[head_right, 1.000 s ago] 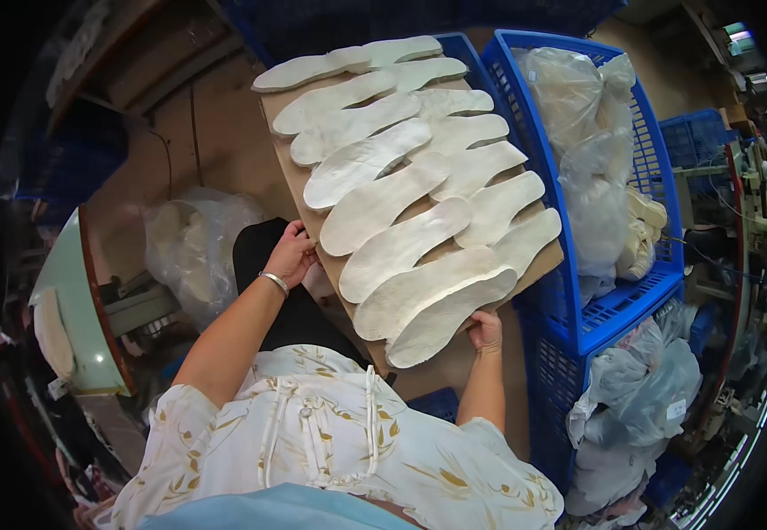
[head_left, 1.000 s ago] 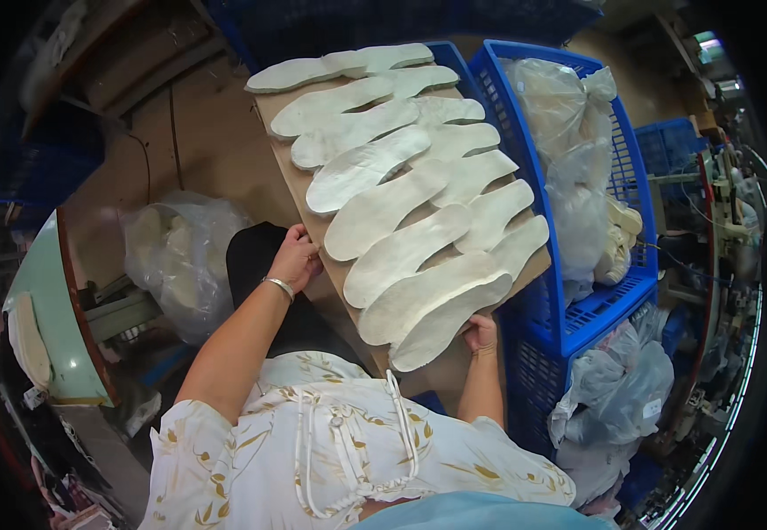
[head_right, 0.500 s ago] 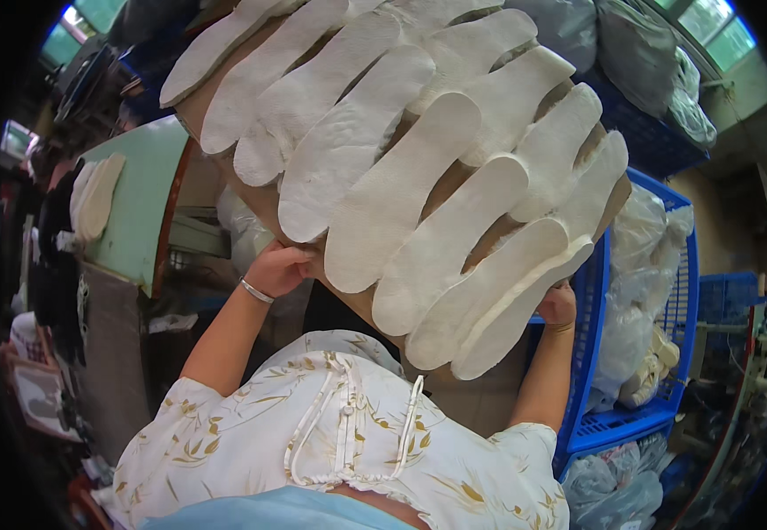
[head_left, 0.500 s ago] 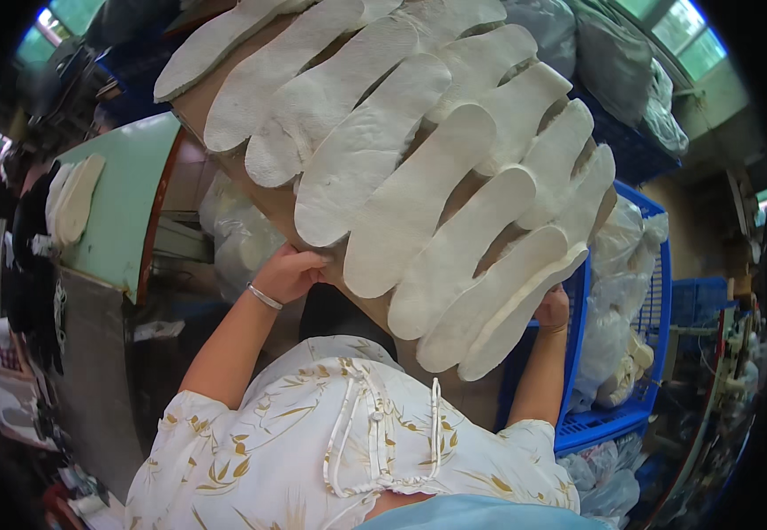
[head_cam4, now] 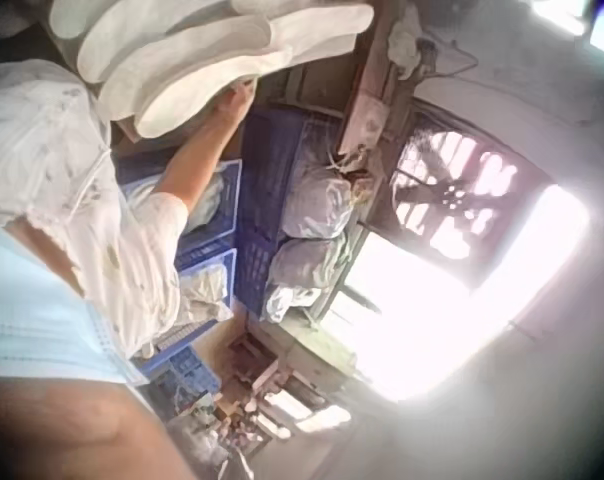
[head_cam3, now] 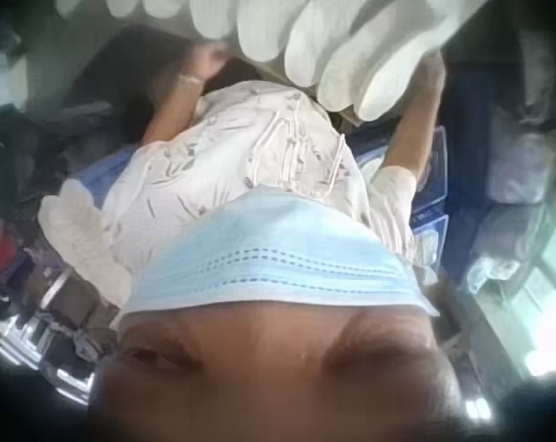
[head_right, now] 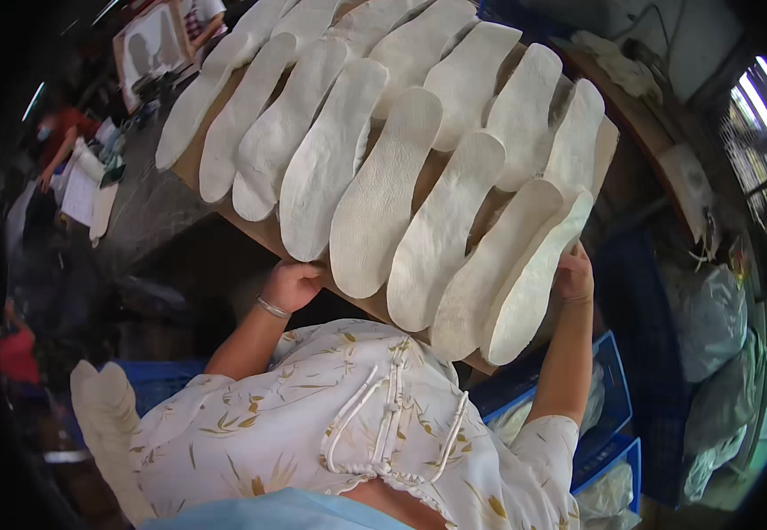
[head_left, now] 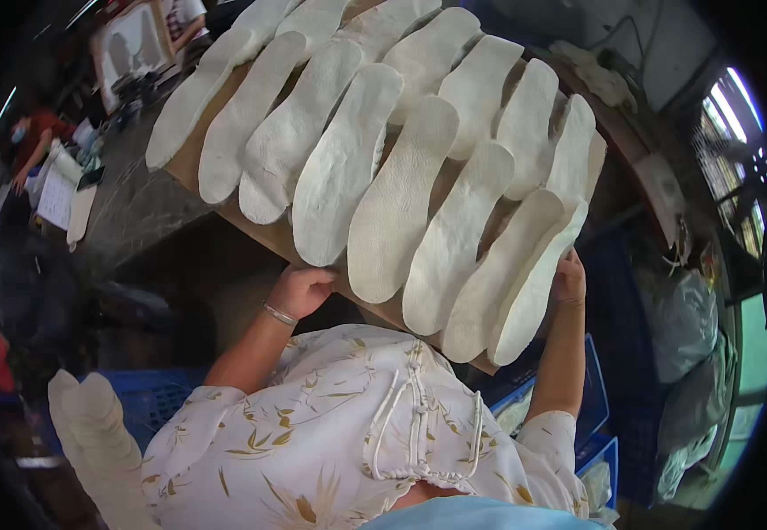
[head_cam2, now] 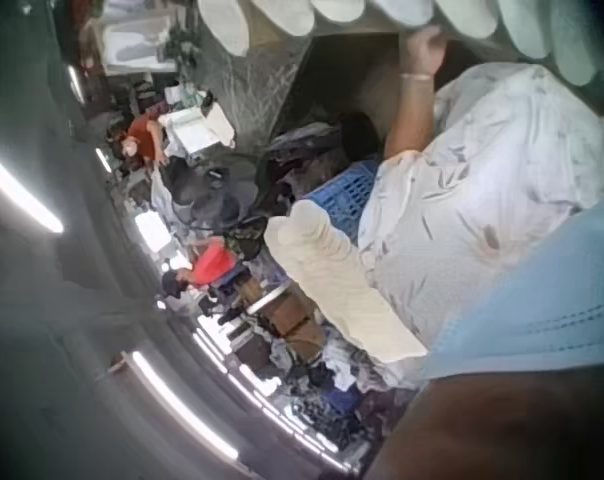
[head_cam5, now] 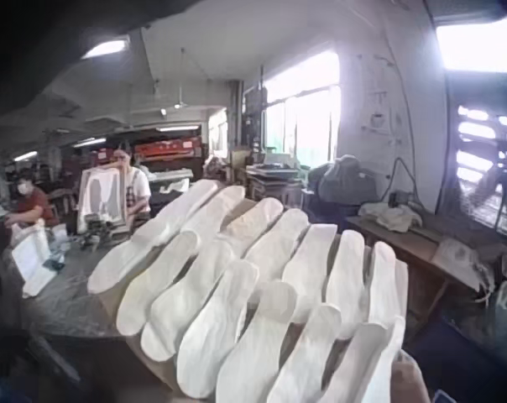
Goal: Inspecting and assembling multiple layers of shoe insoles at a manufacturing station.
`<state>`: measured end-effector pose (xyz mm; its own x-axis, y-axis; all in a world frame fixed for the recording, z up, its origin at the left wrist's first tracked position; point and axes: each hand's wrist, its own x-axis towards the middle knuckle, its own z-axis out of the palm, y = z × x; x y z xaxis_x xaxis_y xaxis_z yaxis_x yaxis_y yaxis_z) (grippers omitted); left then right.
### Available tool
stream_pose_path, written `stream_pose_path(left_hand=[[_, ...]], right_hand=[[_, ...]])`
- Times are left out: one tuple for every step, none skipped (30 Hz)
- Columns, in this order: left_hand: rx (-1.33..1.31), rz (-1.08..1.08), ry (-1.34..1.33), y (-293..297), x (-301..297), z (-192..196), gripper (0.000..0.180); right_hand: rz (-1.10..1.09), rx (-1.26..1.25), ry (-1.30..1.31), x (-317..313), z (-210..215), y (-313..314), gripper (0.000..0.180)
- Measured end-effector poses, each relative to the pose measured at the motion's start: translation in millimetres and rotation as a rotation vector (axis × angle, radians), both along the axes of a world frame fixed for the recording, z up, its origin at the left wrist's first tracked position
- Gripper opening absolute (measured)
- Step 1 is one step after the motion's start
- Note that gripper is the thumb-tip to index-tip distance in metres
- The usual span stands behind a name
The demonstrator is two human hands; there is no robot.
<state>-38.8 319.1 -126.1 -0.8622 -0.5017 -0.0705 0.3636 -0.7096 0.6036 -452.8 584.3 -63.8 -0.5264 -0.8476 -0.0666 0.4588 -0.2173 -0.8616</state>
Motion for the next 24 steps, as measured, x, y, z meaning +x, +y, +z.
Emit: stream_pose_path(left_hand=[[-0.376,0.134,-0.187,3,19,-10,0.044],[-0.743,0.271,-0.402,8,39,-23,0.045],[-0.674,0.361,-0.559,12,52,-15,0.046],[0.151,0.419,-0.184,20,61,-8,0.046],[0.165,0.435,-0.100,24,72,0,0.047],[0.182,0.448,-0.019,32,84,2,0.047],[0.112,0.532,-0.104,35,93,-1,0.051],[0.115,0.566,-0.105,42,100,4,0.051],[0.152,0.579,-0.068,49,104,11,0.051],[0.189,0.588,-0.030,55,107,16,0.051],[0.183,0.648,-0.004,56,109,14,0.049],[0.223,0.598,0.068,54,114,8,0.043],[0.214,0.649,0.065,53,115,2,0.039],[0.210,0.697,0.065,52,107,2,0.036],[0.217,0.702,0.073,49,99,3,0.036],[0.220,0.734,0.110,46,93,3,0.033],[0.224,0.756,0.147,43,88,3,0.031],[0.154,0.708,0.252,38,87,-11,0.021],[0.196,0.760,0.222,34,84,-14,0.020],[0.240,0.809,0.192,31,80,-15,0.020],[0.252,0.803,0.188,29,74,-12,0.020],[0.269,0.839,0.178,28,68,-5,0.020],[0.287,0.866,0.172,25,63,-2,0.020],[0.272,0.867,0.245,24,62,-9,0.023]], right_hand=[[0.048,-0.012,0.042,-4,-4,-26,0.064],[0.110,-0.018,0.047,2,1,-57,0.064],[0.151,-0.012,0.053,14,7,-89,0.063],[0.187,-0.005,0.060,22,10,-116,0.062],[0.243,0.023,0.103,21,2,-141,0.062],[0.352,0.040,0.107,28,3,-160,0.062],[0.378,0.042,0.137,32,-1,-182,0.061],[0.407,0.046,0.167,43,1,-201,0.060],[0.495,0.055,0.201,55,9,-208,0.057],[0.521,0.056,0.198,63,7,-214,0.057],[0.525,-0.064,0.008,73,7,-218,0.056],[0.524,-0.178,-0.183,80,4,-221,0.056],[0.538,-0.119,-0.126,82,-9,-218,0.057],[0.403,-0.027,-0.037,93,-20,-212,0.057],[0.522,-0.051,-0.072,76,-60,-201,0.054],[0.415,0.159,-0.076,93,-75,-193,0.054],[0.472,0.040,0.062,112,-94,-187,0.053],[0.667,0.085,0.512,112,-119,-176,0.054],[0.751,0.331,0.091,142,-93,-177,0.059],[0.826,0.235,0.200,168,-74,-176,0.063],[0.901,0.138,0.310,189,-60,-179,0.069],[0.920,0.067,0.298,210,-47,-183,0.068],[0.926,-0.003,0.297,225,-47,-190,0.070],[0.928,-0.052,0.228,242,-39,-196,0.071]])
